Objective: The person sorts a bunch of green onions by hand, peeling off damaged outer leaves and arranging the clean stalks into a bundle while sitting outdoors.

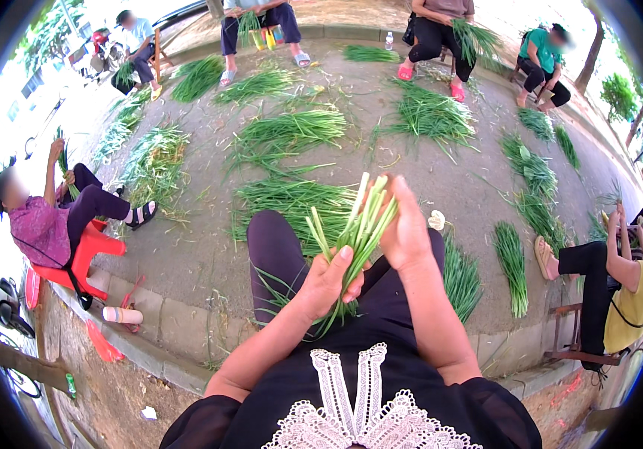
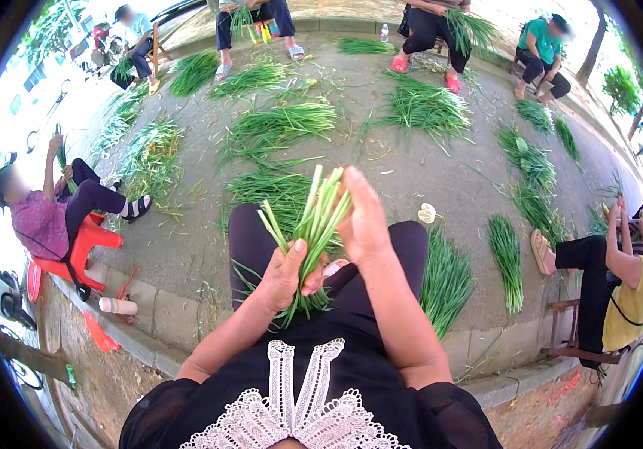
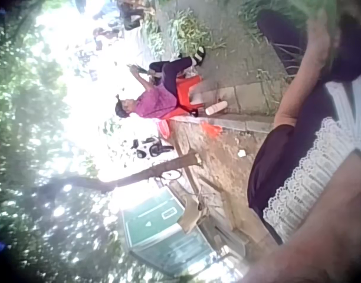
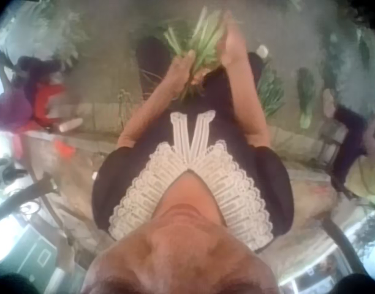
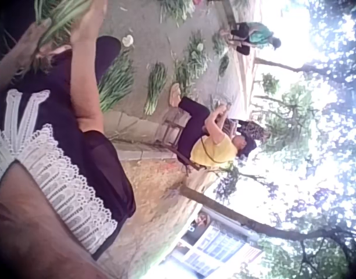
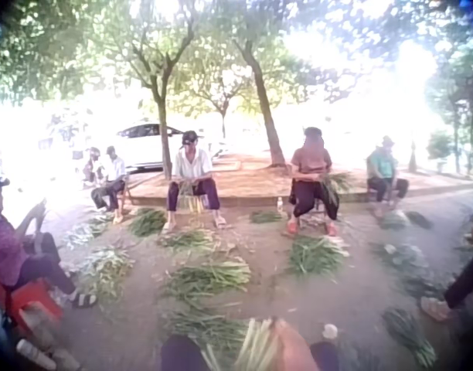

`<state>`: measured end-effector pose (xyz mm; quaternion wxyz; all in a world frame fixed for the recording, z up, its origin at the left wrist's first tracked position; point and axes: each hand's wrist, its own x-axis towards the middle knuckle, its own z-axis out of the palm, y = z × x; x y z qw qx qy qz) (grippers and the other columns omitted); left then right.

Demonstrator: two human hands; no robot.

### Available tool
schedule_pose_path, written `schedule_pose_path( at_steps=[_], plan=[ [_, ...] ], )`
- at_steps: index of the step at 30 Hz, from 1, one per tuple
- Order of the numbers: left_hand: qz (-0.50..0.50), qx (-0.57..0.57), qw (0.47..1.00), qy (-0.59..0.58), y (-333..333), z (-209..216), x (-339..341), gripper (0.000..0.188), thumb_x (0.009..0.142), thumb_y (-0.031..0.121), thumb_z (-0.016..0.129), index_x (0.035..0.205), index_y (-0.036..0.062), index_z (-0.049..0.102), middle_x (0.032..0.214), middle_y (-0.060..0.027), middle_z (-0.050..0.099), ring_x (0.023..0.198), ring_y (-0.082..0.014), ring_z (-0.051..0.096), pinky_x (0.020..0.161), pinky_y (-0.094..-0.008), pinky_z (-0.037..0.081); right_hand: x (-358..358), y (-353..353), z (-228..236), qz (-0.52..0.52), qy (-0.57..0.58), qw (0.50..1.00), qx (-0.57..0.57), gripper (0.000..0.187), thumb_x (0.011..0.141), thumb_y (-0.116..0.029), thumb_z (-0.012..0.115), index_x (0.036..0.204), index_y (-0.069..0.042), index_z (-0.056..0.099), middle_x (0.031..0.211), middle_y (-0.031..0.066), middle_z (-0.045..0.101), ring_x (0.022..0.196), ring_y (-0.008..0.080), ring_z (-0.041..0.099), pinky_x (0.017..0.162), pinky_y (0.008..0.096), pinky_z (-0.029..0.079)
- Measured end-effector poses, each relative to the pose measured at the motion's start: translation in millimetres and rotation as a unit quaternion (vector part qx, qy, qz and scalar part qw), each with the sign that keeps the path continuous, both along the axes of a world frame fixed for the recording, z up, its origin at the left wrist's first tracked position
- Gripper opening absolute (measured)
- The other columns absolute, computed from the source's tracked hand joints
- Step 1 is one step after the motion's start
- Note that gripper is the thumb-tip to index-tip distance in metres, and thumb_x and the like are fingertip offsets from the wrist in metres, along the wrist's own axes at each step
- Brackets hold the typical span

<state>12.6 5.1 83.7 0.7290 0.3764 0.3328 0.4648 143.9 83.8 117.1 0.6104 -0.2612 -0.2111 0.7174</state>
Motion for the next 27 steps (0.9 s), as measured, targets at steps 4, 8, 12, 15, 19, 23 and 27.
schedule_pose_path(
  at_steps=[4,8,12,15,19,23,27],
  plan=[
    [0.06,0.013,0.996,0.072,0,8,-2,0.045,0.094,0.039,0.034,0.088,-0.0005,0.053,0.051,-0.0039,0.045,0.038,-0.0082,0.037,0.04,-0.0224,0.032,15,1,1,-0.297,-0.322,0.882,0.172,0.043,0.081,-0.015,0.063,0.117,0.001,0.046,0.09,0.0082,0.06,0.074,0.0125,0.057,0.066,0.0261,0.047],
    [0.08,0.016,0.994,0.078,4,5,-1,0.037,0.094,0.034,0.038,0.089,0.0005,0.054,0.054,-0.0028,0.049,0.039,-0.0064,0.039,0.038,-0.0201,0.032,23,-35,23,-0.138,-0.566,0.761,0.285,0.051,0.074,-0.009,0.067,0.118,0.003,0.044,0.077,0.0125,0.063,0.064,0.0152,0.061,0.063,0.0258,0.048],
    [0.098,0.037,0.989,0.103,4,4,-1,0.032,0.093,0.031,0.042,0.089,0.0017,0.054,0.056,-0.0014,0.052,0.04,-0.0054,0.043,0.037,-0.0193,0.033,12,-42,17,-0.084,-0.59,0.72,0.355,0.053,0.072,-0.007,0.065,0.119,0.002,0.043,0.083,0.0169,0.064,0.051,0.0194,0.059,0.05,0.0282,0.046],
    [0.093,0.066,0.985,0.13,5,0,-3,0.033,0.093,0.032,0.042,0.088,0.0018,0.054,0.055,-0.0007,0.052,0.04,-0.0053,0.044,0.037,-0.0192,0.034,11,-42,25,-0.045,-0.596,0.752,0.279,0.053,0.073,-0.007,0.064,0.12,0.003,0.041,0.082,0.0155,0.064,0.051,0.0187,0.058,0.049,0.029,0.045],
    [0.101,0.081,0.982,0.137,4,1,-3,0.031,0.092,0.031,0.044,0.087,0.0021,0.054,0.054,-0.0002,0.052,0.041,-0.0049,0.044,0.038,-0.0192,0.034,11,-42,31,-0.03,-0.602,0.752,0.265,0.051,0.074,-0.006,0.061,0.119,0.004,0.041,0.083,0.0146,0.064,0.052,0.0202,0.058,0.05,0.0304,0.045],
    [0.111,0.088,0.976,0.166,3,1,-1,0.03,0.091,0.031,0.047,0.086,0.0022,0.055,0.054,-0.0001,0.052,0.041,-0.0045,0.044,0.038,-0.0193,0.034,11,-40,27,-0.042,-0.615,0.739,0.272,0.048,0.074,-0.005,0.058,0.119,0.004,0.041,0.079,0.0145,0.064,0.054,0.0245,0.059,0.051,0.0314,0.044],
    [0.123,0.104,0.961,0.224,3,1,0,0.03,0.09,0.031,0.049,0.085,0.0021,0.054,0.054,-0.0003,0.052,0.042,-0.0047,0.045,0.038,-0.0195,0.034,10,-35,19,-0.061,-0.617,0.728,0.292,0.046,0.074,-0.004,0.056,0.117,0.004,0.042,0.071,0.0139,0.062,0.054,0.0279,0.058,0.051,0.032,0.044]
  ],
)
